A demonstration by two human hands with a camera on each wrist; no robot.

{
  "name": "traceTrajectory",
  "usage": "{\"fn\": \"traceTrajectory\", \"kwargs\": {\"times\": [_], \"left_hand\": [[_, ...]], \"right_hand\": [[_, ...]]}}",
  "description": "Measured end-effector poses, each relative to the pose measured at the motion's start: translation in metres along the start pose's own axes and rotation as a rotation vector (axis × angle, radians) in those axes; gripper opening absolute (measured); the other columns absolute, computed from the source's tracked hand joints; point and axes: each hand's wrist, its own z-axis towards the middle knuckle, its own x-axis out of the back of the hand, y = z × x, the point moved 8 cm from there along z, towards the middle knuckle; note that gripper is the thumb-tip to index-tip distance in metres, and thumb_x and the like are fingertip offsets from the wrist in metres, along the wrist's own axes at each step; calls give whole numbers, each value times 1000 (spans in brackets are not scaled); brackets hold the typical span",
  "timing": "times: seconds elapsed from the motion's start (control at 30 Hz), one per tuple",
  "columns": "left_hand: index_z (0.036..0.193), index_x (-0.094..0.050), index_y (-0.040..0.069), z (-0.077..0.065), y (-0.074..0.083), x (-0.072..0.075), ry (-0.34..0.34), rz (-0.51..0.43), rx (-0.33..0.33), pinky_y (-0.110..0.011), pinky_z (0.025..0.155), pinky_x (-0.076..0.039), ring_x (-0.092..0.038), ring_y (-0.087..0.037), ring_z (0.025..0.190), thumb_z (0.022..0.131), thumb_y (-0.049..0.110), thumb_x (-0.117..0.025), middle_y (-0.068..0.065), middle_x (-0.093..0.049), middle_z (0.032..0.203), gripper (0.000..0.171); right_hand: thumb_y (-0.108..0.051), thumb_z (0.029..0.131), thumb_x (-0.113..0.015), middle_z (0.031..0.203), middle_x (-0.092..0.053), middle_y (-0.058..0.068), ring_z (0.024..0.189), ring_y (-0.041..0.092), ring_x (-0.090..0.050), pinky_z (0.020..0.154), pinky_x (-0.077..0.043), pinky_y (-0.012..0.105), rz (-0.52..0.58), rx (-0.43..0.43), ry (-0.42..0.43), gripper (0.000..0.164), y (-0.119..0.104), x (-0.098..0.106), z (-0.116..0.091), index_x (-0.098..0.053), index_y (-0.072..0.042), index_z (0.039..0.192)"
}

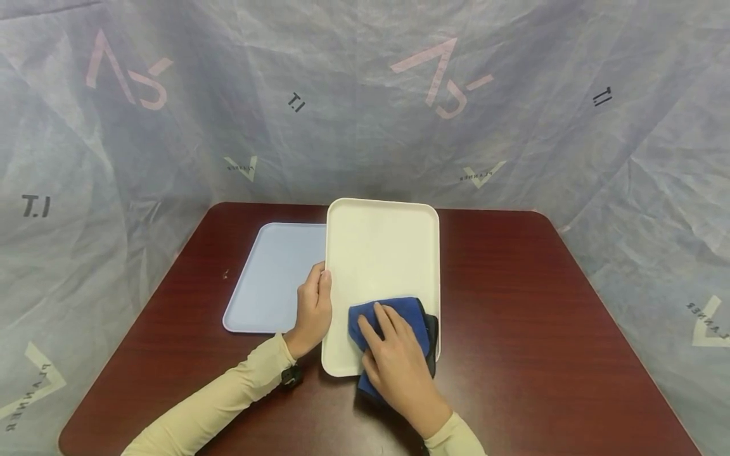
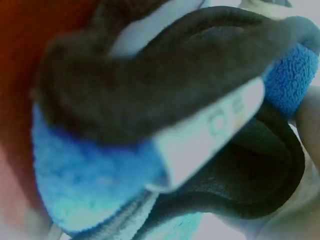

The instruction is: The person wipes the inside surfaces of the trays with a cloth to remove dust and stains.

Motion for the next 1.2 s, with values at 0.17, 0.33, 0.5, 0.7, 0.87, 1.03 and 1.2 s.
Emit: {"fn": "traceTrajectory", "kwargs": {"times": [0.17,0.33,0.5,0.7,0.87,1.03,1.2], "left_hand": [[124,-51,-17,5,22,5,-18,-16,5,-38,62,-49,-62,-31,69,103,-11,-35,-21,-58,76,27],[123,-51,-17,6,30,8,-22,-21,12,-42,67,-52,-66,-35,79,102,-12,-36,-26,-65,92,27],[124,-51,-17,7,29,9,-20,-24,20,-43,67,-52,-66,-35,80,103,-11,-35,-27,-65,94,27],[123,-51,-17,7,28,8,-25,-28,25,-41,67,-54,-67,-34,80,103,-10,-36,-26,-65,93,26],[125,-52,-13,2,6,3,-4,-8,26,-40,63,-51,-66,-31,75,104,-7,-36,-22,-65,88,27],[129,-53,-5,-2,-9,-1,-14,-12,28,-37,64,-52,-66,-25,77,106,-2,-36,-16,-66,89,28],[130,-53,1,-2,-10,-1,-17,-18,-2,-32,62,-50,-63,-18,71,107,2,-36,-9,-61,80,29]], "right_hand": [[-15,83,-72,141,-51,25,131,40,-46,103,-41,56,6,51,8,53,-18,-6,11,-62,-8,135],[-15,84,-70,143,-49,25,133,40,-44,103,-41,57,3,67,10,52,-27,-11,17,-62,-8,135],[-15,83,-71,144,-48,24,133,40,-44,103,-41,56,-5,67,16,52,-29,-12,16,-62,-9,135],[-15,83,-72,145,-48,23,133,39,-44,104,-40,56,-6,73,-22,53,-29,-15,10,-63,-10,134],[-16,82,-73,146,-48,22,134,38,-43,105,-39,55,7,72,-42,54,-30,-16,7,-63,-12,135],[-18,83,-74,146,-49,18,135,35,-44,104,-41,54,3,33,-48,55,-24,-13,5,-62,-15,136],[-17,83,-72,145,-49,19,134,37,-44,101,-43,56,7,-4,-37,54,-10,-7,0,-62,-13,136]]}}
